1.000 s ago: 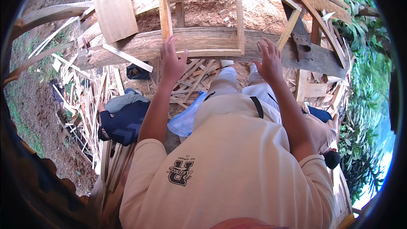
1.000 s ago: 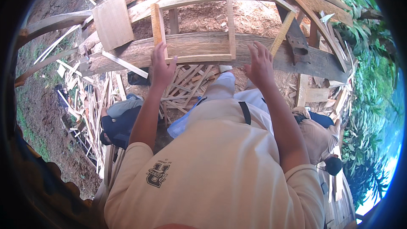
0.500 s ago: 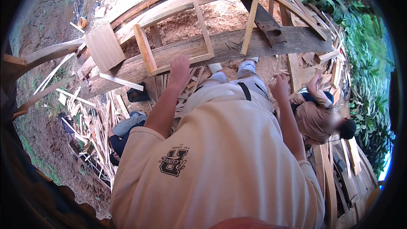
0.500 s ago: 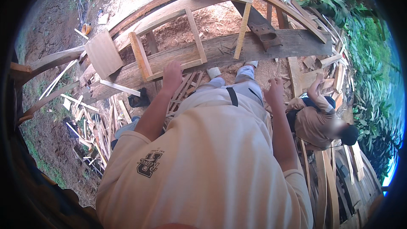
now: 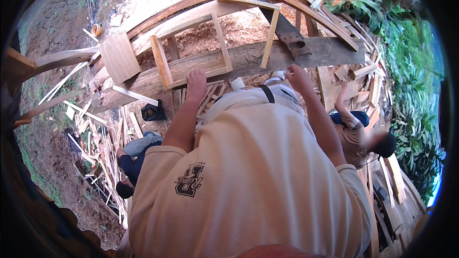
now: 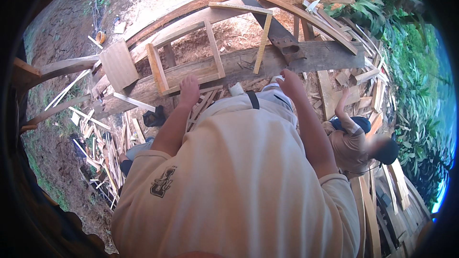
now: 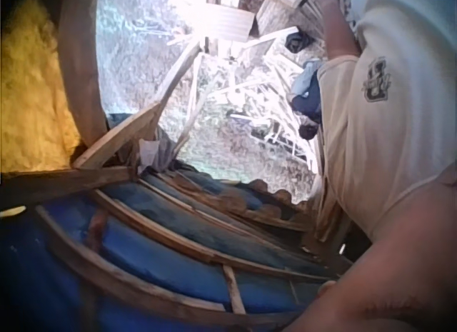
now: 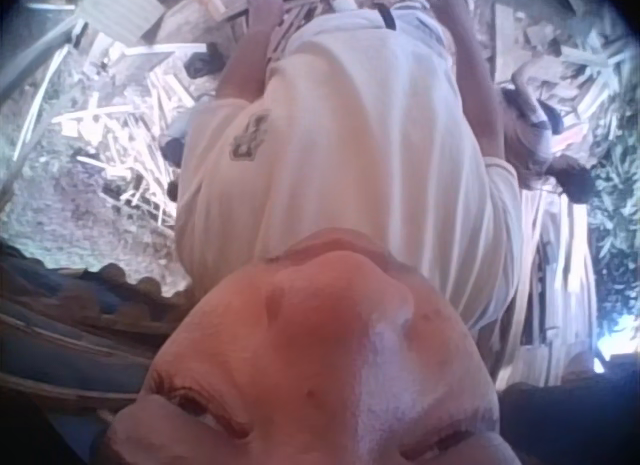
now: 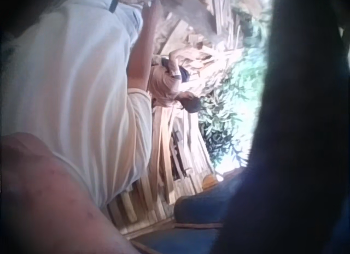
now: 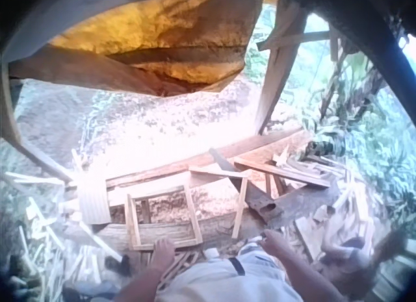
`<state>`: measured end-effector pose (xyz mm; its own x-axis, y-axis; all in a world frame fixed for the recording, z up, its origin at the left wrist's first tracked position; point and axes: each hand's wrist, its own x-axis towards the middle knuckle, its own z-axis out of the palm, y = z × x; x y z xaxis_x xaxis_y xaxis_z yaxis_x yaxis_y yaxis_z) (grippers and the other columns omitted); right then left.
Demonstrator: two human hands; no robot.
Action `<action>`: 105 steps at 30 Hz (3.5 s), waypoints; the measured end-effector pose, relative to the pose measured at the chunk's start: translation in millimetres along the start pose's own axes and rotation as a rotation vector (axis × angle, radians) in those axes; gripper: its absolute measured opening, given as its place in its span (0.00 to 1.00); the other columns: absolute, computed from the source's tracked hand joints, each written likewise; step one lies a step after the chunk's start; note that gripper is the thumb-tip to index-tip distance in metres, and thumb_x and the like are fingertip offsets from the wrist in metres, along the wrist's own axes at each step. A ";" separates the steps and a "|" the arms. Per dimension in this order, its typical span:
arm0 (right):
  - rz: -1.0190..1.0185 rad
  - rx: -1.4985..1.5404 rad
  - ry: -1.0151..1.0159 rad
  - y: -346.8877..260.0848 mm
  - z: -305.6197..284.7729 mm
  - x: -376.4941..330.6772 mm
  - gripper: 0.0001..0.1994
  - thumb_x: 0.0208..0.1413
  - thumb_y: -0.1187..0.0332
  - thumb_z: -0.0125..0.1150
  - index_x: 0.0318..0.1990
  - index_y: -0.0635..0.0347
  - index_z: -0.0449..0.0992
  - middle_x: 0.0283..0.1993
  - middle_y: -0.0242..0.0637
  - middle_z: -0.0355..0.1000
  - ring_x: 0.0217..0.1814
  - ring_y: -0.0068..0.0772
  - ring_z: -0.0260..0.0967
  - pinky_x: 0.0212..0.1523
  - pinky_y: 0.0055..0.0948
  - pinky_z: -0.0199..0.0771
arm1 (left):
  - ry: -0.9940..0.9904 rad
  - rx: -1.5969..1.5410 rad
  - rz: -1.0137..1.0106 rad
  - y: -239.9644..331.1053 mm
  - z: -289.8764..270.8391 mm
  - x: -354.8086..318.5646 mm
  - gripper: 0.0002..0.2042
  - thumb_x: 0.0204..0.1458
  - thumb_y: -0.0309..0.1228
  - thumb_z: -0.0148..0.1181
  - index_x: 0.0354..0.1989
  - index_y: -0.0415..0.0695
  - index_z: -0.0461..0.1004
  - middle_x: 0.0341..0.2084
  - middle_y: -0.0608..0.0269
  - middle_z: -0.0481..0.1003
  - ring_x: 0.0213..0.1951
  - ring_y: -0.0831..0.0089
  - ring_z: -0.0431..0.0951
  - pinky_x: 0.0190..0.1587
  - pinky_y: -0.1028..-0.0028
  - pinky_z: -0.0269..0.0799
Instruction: The person assembles a small wooden frame using a hammer and nails. They position wooden pieces on a workbench, hammer nails into the joints, and inspect the alignment of the frame. The person handles the wood and hammer directly to construct the structure.
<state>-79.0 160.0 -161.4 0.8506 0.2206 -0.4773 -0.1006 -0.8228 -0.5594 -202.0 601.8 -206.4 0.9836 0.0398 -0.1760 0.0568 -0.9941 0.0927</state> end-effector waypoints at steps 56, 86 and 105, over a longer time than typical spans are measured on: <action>-0.356 -0.361 0.170 -210.5 77.9 298.5 0.27 0.67 0.49 0.57 0.57 0.68 0.73 0.49 0.56 0.78 0.56 0.58 0.76 0.57 0.51 0.76 | -0.122 -0.158 -0.093 10.9 -28.5 1.0 0.19 0.47 0.31 0.67 0.47 0.43 0.70 0.49 0.57 0.69 0.55 0.57 0.69 0.61 0.54 0.60; 0.160 -0.676 0.374 16.1 1.6 79.4 0.27 0.54 0.68 0.66 0.63 0.51 0.72 0.59 0.45 0.67 0.65 0.53 0.65 0.63 0.52 0.67 | -0.175 -0.181 -0.064 8.6 -31.1 1.1 0.22 0.49 0.31 0.66 0.52 0.41 0.70 0.51 0.54 0.67 0.57 0.55 0.66 0.62 0.51 0.58; -0.042 -0.342 0.426 -31.1 44.5 63.9 0.29 0.56 0.65 0.67 0.65 0.58 0.69 0.65 0.53 0.67 0.69 0.58 0.65 0.67 0.55 0.65 | -0.178 -0.177 -0.051 4.9 -20.2 0.7 0.25 0.49 0.32 0.65 0.56 0.41 0.68 0.54 0.55 0.66 0.59 0.54 0.65 0.62 0.49 0.59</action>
<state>-44.4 223.0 -204.7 0.9912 0.0839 -0.1026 0.0514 -0.9568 -0.2862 -197.6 599.0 -186.3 0.9340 0.0556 -0.3530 0.1503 -0.9573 0.2470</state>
